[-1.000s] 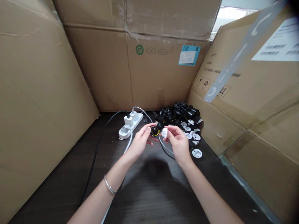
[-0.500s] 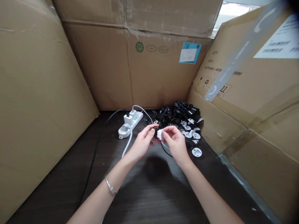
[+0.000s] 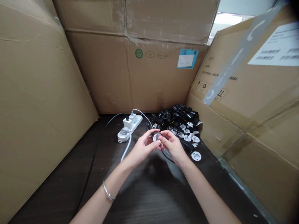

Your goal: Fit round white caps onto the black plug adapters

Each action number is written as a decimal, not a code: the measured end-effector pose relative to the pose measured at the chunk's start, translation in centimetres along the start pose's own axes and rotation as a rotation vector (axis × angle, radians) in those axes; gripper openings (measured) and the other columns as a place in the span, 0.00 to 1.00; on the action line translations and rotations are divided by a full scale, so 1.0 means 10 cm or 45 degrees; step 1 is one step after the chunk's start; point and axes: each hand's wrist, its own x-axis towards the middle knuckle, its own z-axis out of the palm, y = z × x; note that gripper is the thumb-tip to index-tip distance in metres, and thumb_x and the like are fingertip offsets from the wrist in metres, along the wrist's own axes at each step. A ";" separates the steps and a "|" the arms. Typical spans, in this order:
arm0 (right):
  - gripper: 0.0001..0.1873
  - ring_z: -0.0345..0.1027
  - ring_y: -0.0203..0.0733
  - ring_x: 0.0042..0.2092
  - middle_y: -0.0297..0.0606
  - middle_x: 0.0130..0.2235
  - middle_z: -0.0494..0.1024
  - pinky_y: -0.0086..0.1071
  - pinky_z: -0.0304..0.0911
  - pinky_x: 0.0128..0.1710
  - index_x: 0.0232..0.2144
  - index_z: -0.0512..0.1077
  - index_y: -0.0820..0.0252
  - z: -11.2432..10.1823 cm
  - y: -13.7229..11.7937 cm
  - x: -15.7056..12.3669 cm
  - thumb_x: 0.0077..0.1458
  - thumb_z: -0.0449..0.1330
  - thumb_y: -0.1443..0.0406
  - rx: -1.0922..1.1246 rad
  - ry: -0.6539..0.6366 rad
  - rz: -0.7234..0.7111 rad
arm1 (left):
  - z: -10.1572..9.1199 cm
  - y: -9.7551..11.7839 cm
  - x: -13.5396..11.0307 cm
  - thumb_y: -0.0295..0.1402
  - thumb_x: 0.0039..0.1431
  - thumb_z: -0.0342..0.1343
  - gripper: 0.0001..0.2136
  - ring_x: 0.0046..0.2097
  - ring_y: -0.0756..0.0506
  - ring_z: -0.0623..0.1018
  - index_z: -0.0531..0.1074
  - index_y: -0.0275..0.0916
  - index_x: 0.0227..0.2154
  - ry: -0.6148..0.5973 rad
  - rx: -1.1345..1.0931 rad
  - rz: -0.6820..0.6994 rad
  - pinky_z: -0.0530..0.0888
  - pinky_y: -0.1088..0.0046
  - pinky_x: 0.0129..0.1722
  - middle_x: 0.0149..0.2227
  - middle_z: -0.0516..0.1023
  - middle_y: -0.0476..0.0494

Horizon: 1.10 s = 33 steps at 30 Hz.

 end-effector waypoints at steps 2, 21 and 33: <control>0.21 0.57 0.26 0.21 0.31 0.28 0.68 0.22 0.52 0.18 0.33 0.65 0.63 0.00 -0.01 -0.01 0.42 0.65 0.56 0.029 -0.028 0.036 | 0.01 -0.02 0.01 0.36 0.52 0.55 0.22 0.34 0.49 0.74 0.61 0.36 0.49 0.005 -0.002 0.000 0.67 0.76 0.31 0.34 0.72 0.43; 0.25 0.65 0.38 0.42 0.41 0.48 0.66 0.30 0.65 0.38 0.46 0.63 0.58 0.06 -0.05 -0.06 0.45 0.62 0.60 -0.070 0.006 -0.117 | 0.05 -0.17 0.02 0.36 0.54 0.51 0.17 0.24 0.52 0.69 0.61 0.37 0.46 0.108 0.039 0.046 0.68 0.77 0.22 0.29 0.69 0.48; 0.11 0.67 0.36 0.37 0.38 0.41 0.73 0.27 0.65 0.30 0.37 0.73 0.58 0.09 -0.09 -0.11 0.48 0.59 0.65 -0.135 -0.059 -0.240 | 0.05 -0.14 -0.03 0.38 0.57 0.48 0.15 0.30 0.50 0.72 0.61 0.40 0.46 0.021 0.386 0.060 0.69 0.74 0.31 0.31 0.69 0.47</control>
